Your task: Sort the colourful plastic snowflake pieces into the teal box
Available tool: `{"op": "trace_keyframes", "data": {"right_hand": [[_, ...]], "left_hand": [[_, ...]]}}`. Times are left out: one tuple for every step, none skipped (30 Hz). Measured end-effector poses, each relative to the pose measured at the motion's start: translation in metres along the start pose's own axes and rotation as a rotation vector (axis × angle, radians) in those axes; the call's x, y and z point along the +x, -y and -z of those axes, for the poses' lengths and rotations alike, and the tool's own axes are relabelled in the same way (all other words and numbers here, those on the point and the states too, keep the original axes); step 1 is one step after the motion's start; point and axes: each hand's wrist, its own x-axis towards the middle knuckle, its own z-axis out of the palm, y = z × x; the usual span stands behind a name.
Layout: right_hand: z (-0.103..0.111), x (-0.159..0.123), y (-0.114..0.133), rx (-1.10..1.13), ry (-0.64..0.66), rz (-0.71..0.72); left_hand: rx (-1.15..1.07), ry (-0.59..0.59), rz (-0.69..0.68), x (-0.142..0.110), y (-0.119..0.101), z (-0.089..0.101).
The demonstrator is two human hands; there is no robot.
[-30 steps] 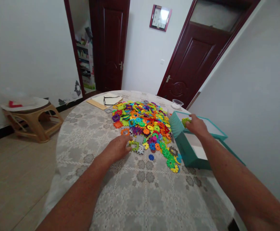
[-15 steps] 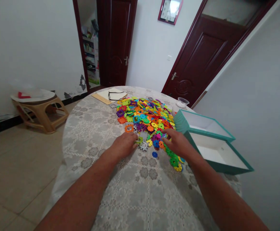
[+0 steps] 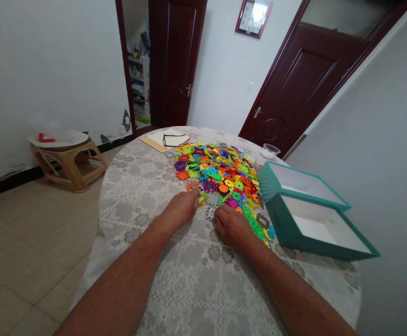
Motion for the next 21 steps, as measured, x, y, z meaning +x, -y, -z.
{"op": "trace_keyframes", "data": {"right_hand": [[-0.002, -0.001, -0.002, 0.02, -0.014, 0.005], [-0.004, -0.001, -0.004, 0.049, -0.036, 0.005], [-0.005, 0.0, -0.006, 0.084, -0.064, 0.0], [-0.005, 0.001, -0.009, 0.118, -0.102, -0.009], [-0.004, 0.002, -0.012, 0.144, -0.143, -0.022], [-0.004, 0.005, -0.016, 0.155, -0.184, -0.039], [-0.003, 0.009, -0.019, 0.15, -0.218, -0.06], [-0.003, 0.013, -0.023, 0.135, -0.238, -0.08], [-0.003, 0.018, -0.026, 0.116, -0.24, -0.098], [-0.004, 0.023, -0.029, 0.1, -0.23, -0.115], [-0.006, 0.028, -0.031, 0.09, -0.212, -0.13], [-0.008, 0.033, -0.033, 0.084, -0.19, -0.144], [-0.011, 0.038, -0.034, 0.081, -0.168, -0.157], [-0.013, 0.042, -0.035, 0.079, -0.151, -0.17], [-0.016, 0.045, -0.035, 0.077, -0.139, -0.182], [-0.018, 0.047, -0.035, 0.078, -0.136, -0.191], [-0.019, 0.049, -0.035, 0.082, -0.143, -0.196], [-0.02, 0.05, -0.034, 0.092, -0.159, -0.194], [-0.019, 0.05, -0.034, 0.11, -0.181, -0.186], [-0.018, 0.05, -0.033, 0.133, -0.203, -0.176], [-0.015, 0.05, -0.033, 0.16, -0.222, -0.167]], "left_hand": [[0.014, 0.003, -0.002, 0.0, 0.0, 0.0], [0.026, 0.003, -0.006, 0.0, 0.0, -0.001], [0.039, 0.003, -0.012, 0.0, 0.0, -0.001], [0.052, 0.004, -0.02, 0.0, 0.0, -0.001], [0.062, 0.007, -0.029, -0.001, 0.0, 0.0], [0.066, 0.011, -0.037, -0.001, 0.0, 0.0], [0.07, 0.017, -0.042, -0.002, 0.0, 0.0], [0.074, 0.022, -0.046, -0.002, 0.0, 0.001], [0.078, 0.025, -0.05, -0.002, 0.0, 0.001], [0.079, 0.026, -0.053, -0.002, 0.0, 0.002], [0.078, 0.024, -0.056, -0.003, 0.0, 0.002], [0.074, 0.018, -0.061, -0.003, 0.0, 0.002], [0.069, 0.014, -0.067, -0.003, 0.001, 0.002], [0.06, 0.013, -0.076, -0.003, 0.001, 0.003], [0.049, 0.017, -0.084, -0.003, 0.001, 0.003], [0.037, 0.024, -0.093, -0.003, 0.0, 0.004], [0.023, 0.034, -0.104, -0.003, 0.0, 0.005], [0.008, 0.045, -0.114, -0.004, -0.001, 0.006], [-0.005, 0.053, -0.122, -0.004, -0.002, 0.007], [-0.017, 0.058, -0.129, -0.005, -0.003, 0.008], [-0.028, 0.061, -0.133, -0.005, -0.003, 0.009]]}}
